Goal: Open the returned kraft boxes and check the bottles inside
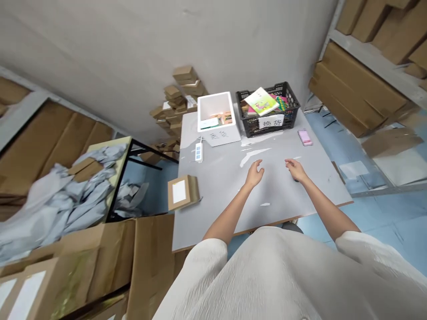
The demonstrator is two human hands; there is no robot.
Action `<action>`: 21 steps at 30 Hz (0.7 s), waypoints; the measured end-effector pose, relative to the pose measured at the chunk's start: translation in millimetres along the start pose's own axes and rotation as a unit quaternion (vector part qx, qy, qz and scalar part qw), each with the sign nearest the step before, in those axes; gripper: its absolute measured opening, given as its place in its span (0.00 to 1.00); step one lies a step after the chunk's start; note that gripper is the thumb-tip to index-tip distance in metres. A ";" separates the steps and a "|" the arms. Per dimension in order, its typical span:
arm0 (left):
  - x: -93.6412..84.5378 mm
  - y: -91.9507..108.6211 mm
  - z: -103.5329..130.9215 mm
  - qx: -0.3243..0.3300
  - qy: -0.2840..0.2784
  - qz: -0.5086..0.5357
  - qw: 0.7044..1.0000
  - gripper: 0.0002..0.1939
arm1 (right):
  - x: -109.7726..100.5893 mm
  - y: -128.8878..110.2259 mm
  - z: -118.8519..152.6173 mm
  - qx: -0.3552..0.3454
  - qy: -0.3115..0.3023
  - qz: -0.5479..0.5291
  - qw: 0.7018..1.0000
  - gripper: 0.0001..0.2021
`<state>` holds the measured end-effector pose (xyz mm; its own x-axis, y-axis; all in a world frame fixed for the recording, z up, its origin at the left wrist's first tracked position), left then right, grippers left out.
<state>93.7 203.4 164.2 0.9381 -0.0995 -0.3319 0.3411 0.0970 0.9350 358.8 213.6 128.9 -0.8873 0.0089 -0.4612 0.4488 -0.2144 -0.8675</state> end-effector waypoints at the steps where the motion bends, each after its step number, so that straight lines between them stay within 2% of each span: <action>1: -20.3 -8.8 9.1 -0.004 0.008 0.001 1.000 0.26 | 20.6 -8.5 4.0 0.000 -0.013 -0.002 1.000 0.22; 8: -162.4 -79.8 74.3 -0.022 0.088 -0.010 0.996 0.26 | 180.7 -71.6 34.5 -0.022 -0.125 -0.006 0.992 0.21; 13: -262.3 -141.4 123.5 -0.052 0.184 -0.016 0.981 0.26 | 309.3 -116.3 68.7 -0.025 -0.255 0.006 0.967 0.19; 18: -355.9 -211.8 163.1 -0.146 0.308 -0.039 0.939 0.27 | 426.9 -147.5 103.4 -0.006 -0.369 0.024 0.929 0.19; 21: -397.2 -253.2 175.2 -0.213 0.353 -0.028 0.911 0.33 | 484.3 -154.7 114.4 0.036 -0.400 0.023 0.915 0.22</action>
<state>-376.0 44.8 81.2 0.6732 0.5306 -0.5150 0.2408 0.5012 0.8312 -152.6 139.4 61.1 -0.6744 -0.7141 -0.1876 0.5053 -0.2612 -0.8224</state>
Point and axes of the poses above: each hand's wrist, its own z-axis away from the middle knuckle, its own x-axis out of the palm, y = z × x, the point moved 7 cm from there along -z, towards the middle knuckle, and after that the axes turned 5 degrees about z, right-handed, at the moved point
